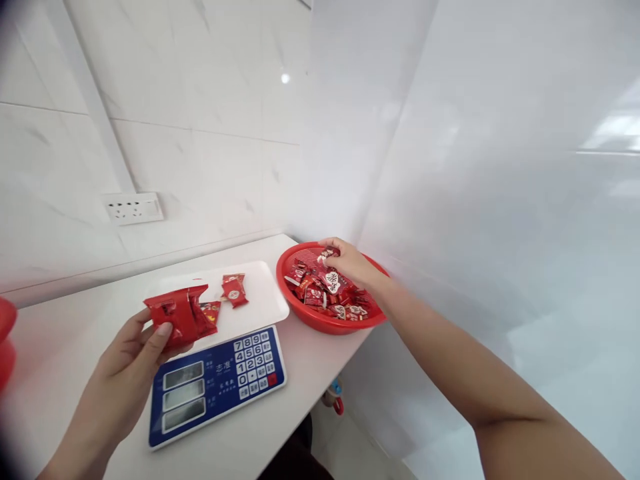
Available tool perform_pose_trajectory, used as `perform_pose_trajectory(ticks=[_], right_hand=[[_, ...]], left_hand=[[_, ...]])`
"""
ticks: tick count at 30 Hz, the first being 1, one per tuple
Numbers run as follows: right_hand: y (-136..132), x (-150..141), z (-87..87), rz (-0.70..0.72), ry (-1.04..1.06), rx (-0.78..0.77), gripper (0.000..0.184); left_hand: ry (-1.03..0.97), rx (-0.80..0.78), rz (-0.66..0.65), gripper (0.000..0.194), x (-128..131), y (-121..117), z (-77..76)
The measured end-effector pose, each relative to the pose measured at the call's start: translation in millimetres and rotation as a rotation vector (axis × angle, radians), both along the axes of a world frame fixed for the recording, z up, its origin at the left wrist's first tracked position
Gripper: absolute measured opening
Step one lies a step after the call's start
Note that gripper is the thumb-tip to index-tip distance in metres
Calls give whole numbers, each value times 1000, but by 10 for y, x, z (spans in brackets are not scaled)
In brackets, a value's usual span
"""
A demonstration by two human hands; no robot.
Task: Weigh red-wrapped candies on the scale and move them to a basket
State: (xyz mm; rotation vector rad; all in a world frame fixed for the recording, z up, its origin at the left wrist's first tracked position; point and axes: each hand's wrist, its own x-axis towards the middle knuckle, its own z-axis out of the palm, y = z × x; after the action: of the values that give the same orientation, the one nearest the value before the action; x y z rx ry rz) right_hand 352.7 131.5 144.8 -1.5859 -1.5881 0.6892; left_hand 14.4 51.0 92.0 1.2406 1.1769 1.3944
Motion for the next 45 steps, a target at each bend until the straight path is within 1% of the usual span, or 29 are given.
perform_pose_trajectory(ticks=[2,3,5,6,8,9,11,12,14,15,16,19,21,23,25,26,27,28,29,30,32,33,34,36,37,38,41,43,45], right_hand=[[-25,151,-80,9,-263,9,57],[-46,176,-124,33,-374,27,57],[-90,132,-203,112,-503,31,50],[-114,72,-234,173,-509,-4,46],[-175,-100,-274,331,-422,-86,43],[-218,-201,-281,417,-348,-102,45],[-345,-414,-268,581,-174,-77,55],[-430,-518,-249,659,-102,-66,62],[-627,-707,-192,763,-15,-75,70],[-726,-788,-160,782,-19,-93,73],[-815,-856,-128,794,-26,-121,72],[-952,-933,-36,766,-61,-185,55],[-902,-830,33,656,-104,-113,46],[-752,-590,112,454,-209,40,45],[-542,-270,175,204,-357,153,43],[-428,-115,188,73,-452,141,43],[-314,15,181,-22,-562,70,46],[-203,109,153,-72,-649,-24,49],[-97,157,105,-57,-694,-97,52],[2,158,39,13,-705,-143,54],[179,41,-121,191,-653,-197,60],[251,-53,-203,229,-628,-218,65],[309,-151,-281,241,-609,-235,71],[366,-304,-414,219,-579,-260,78],[363,-339,-470,207,-562,-267,77],[340,-343,-522,199,-548,-273,72],[215,-203,-644,165,-437,-265,47],[171,-64,-675,105,-279,-236,38],[211,46,-649,41,-141,-203,35]], left_hand=[[9,-42,-40,66,31,-11,-12],[33,-51,-64,66,49,-23,-20],[92,-54,-116,63,82,-51,-38],[118,-51,-139,62,96,-65,-48],[157,-47,-177,60,126,-92,-72],[170,-50,-198,57,143,-104,-89],[182,-62,-263,52,193,-133,-130],[181,-74,-315,50,227,-153,-153],[161,-115,-405,50,313,-212,-195],[143,-139,-428,51,362,-250,-211],[120,-162,-435,53,410,-293,-220],[83,-182,-410,59,508,-414,-202],[141,-158,-359,60,499,-449,-159],[224,-127,-273,58,422,-429,-112],[273,-103,-233,57,302,-366,-78],[281,-94,-236,57,239,-328,-70],[285,-88,-245,58,183,-293,-66],[286,-84,-254,59,138,-264,-65],[285,-82,-252,61,109,-245,-63],[281,-83,-236,62,96,-238,-58],[267,-86,-187,63,117,-258,-30],[258,-89,-161,64,144,-281,-6],[249,-94,-134,64,176,-308,22],[228,-97,-93,65,241,-362,81],[219,-91,-75,65,267,-382,107],[213,-81,-61,65,285,-395,128],[216,-42,-51,64,294,-396,157],[216,-29,-48,64,277,-376,158],[209,-24,-40,65,257,-357,160]])
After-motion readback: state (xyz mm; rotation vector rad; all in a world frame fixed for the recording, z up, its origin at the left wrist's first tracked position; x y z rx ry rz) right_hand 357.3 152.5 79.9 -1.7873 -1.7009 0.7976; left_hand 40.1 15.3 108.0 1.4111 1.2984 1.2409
